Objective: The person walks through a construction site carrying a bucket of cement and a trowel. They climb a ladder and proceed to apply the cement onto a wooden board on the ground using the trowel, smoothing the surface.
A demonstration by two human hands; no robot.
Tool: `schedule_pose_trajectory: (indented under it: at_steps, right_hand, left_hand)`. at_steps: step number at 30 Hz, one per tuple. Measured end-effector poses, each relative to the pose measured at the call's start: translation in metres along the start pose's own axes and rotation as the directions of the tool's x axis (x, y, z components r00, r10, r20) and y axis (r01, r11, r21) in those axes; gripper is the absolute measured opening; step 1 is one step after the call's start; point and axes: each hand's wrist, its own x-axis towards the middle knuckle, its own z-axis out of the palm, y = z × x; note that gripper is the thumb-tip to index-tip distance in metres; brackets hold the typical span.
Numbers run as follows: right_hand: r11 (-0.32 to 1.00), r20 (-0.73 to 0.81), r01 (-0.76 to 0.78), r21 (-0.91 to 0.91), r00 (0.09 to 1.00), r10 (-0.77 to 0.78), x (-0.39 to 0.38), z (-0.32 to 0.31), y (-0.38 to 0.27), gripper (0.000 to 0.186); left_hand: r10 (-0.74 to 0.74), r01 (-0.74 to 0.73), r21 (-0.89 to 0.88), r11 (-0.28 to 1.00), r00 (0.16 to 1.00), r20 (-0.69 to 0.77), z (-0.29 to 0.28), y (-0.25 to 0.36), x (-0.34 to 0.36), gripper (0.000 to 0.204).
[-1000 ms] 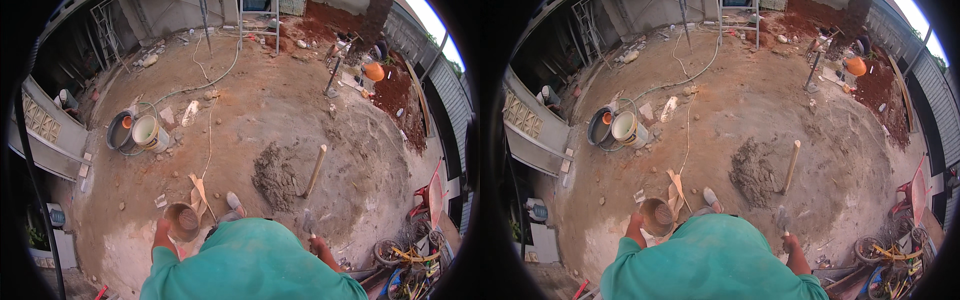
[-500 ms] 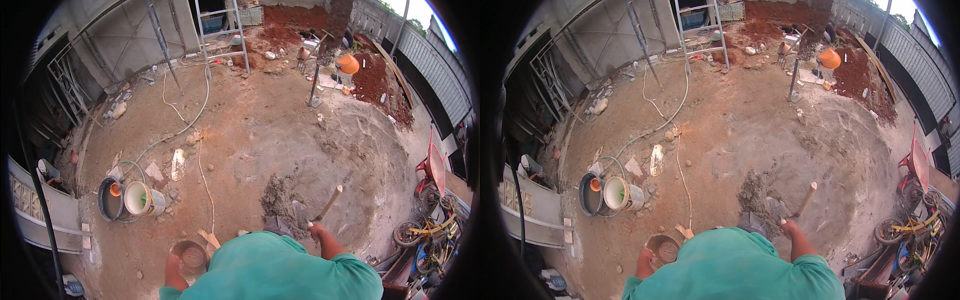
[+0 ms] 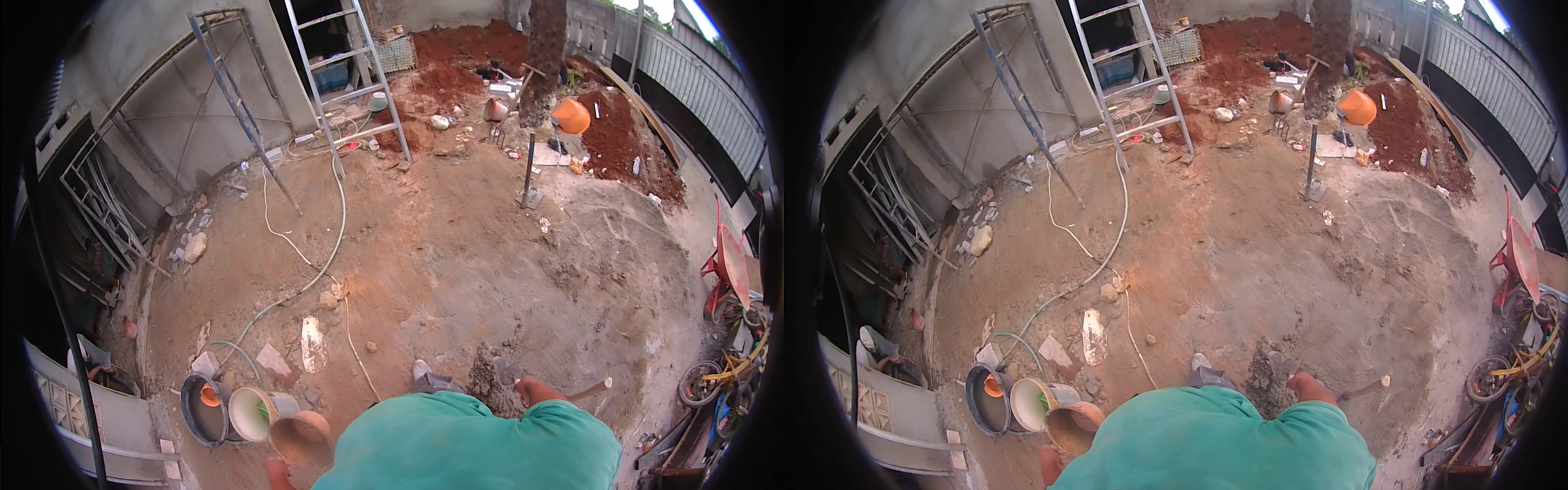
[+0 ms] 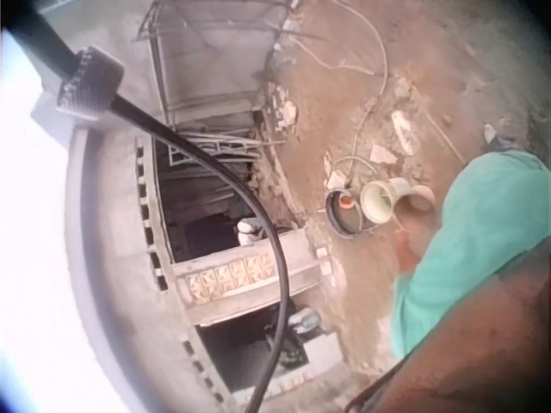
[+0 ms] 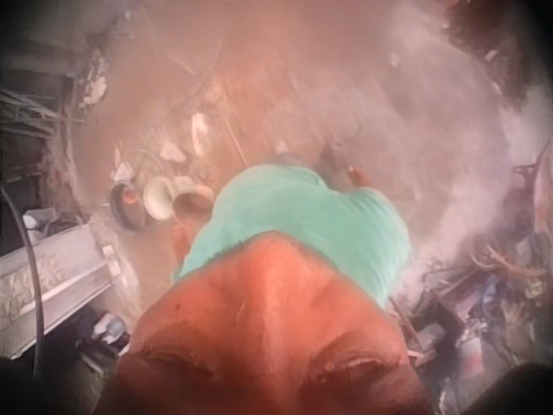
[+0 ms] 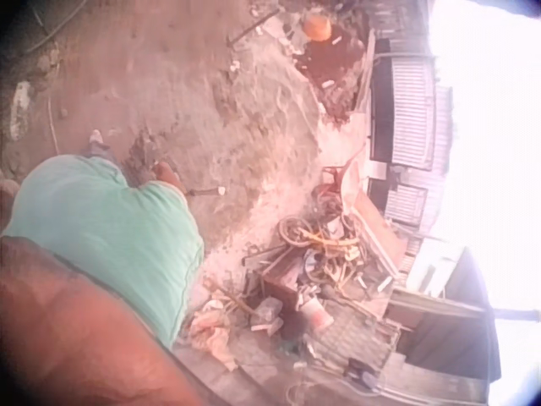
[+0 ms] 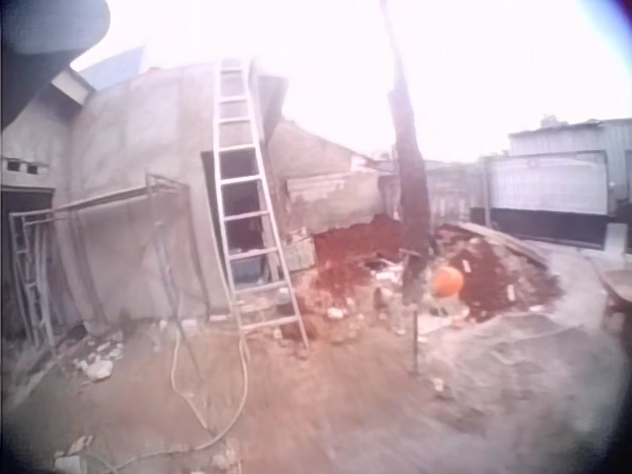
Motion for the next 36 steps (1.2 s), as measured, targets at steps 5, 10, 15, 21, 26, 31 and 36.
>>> schedule_pose_trajectory:
  at_steps: [5,10,15,21,26,31,36]
  right_hand:
    - [0.994,0.005,0.084,-0.07,0.996,-0.084,0.022,-0.075,-0.153,0.038]
    - [0.961,-0.091,0.211,0.179,0.976,-0.198,0.03,-0.159,-0.28,0.037]
    - [0.911,-0.117,0.232,0.341,0.972,-0.203,0.027,-0.17,-0.386,0.037]
    - [0.978,0.011,0.133,0.159,0.991,-0.137,0.048,-0.111,-0.474,0.029]
    - [0.985,0.073,0.168,-0.05,0.984,-0.164,0.05,-0.065,-0.55,0.031]
    - [0.982,-0.001,-0.072,0.175,0.997,0.073,0.016,-0.064,-0.626,0.03]
    - [0.98,0.05,0.19,0.061,0.98,-0.194,-0.008,-0.053,-0.745,0.028]
  left_hand:
    - [0.616,-0.421,0.647,0.635,0.782,-0.096,-0.02,0.05,0.013,0.013]
    - [-0.09,0.103,0.203,0.974,0.993,-0.071,-0.025,0.139,0.074,0.01]
    - [-0.07,0.033,0.33,0.943,0.992,0.103,-0.044,0.19,0.146,0.009]
    - [-0.109,0.106,-0.037,0.994,0.99,-0.095,-0.045,0.227,0.247,0.009]
    - [0.164,-0.164,0.298,0.941,0.986,0.026,-0.066,0.265,0.365,0.014]
    - [0.157,-0.21,0.804,0.556,0.977,0.146,-0.062,0.283,0.481,0.026]
    - [0.461,-0.285,0.751,0.596,0.887,-0.029,-0.177,0.281,0.592,0.013]
